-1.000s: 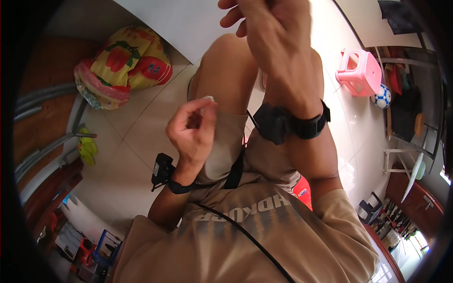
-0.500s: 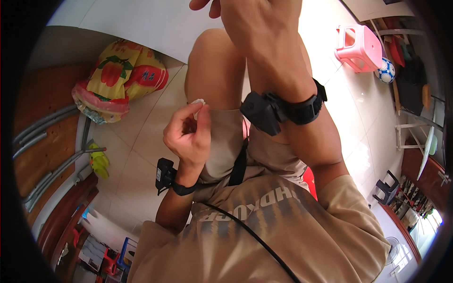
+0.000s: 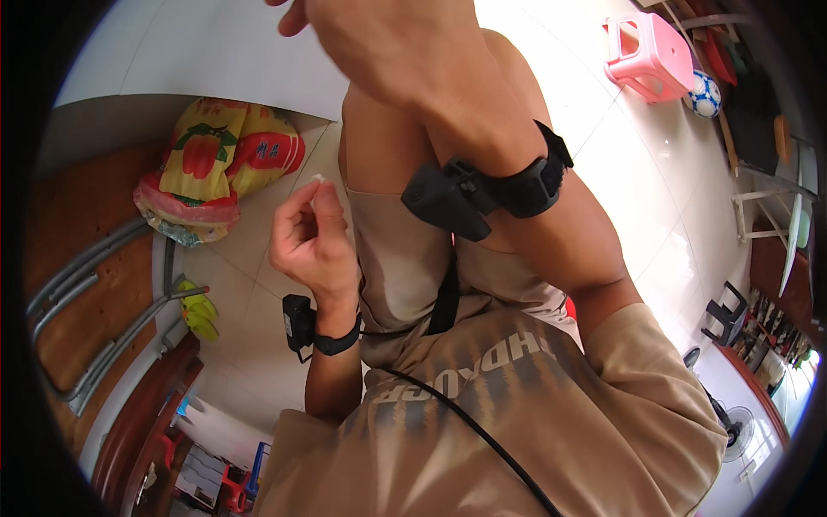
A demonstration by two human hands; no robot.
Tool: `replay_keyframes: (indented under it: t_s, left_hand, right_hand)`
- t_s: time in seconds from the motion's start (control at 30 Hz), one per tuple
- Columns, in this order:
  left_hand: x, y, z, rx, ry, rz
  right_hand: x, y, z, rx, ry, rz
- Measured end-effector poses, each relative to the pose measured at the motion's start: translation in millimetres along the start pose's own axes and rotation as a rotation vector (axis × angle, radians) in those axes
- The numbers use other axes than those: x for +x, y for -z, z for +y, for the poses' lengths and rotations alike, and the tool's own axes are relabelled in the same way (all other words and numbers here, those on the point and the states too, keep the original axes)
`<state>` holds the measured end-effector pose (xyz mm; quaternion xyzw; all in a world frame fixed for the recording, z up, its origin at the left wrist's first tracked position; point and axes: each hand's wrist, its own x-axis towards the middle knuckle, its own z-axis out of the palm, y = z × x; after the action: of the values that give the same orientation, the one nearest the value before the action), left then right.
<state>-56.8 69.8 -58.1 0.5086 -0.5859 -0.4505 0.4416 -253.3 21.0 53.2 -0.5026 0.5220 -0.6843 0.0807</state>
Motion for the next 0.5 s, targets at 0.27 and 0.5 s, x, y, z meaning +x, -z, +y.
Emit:
replay_keyframes:
  t_s: [0.27, 0.5]
  left_hand:
    - [5, 0, -4, 0.034, -0.01, 0.043]
    - [16, 10, -6, -0.03, -0.02, 0.038]
  right_hand:
    - [-1, 12, 7, 0.057, 0.036, 0.039]
    - [5, 7, -23, -0.409, -0.213, 0.173]
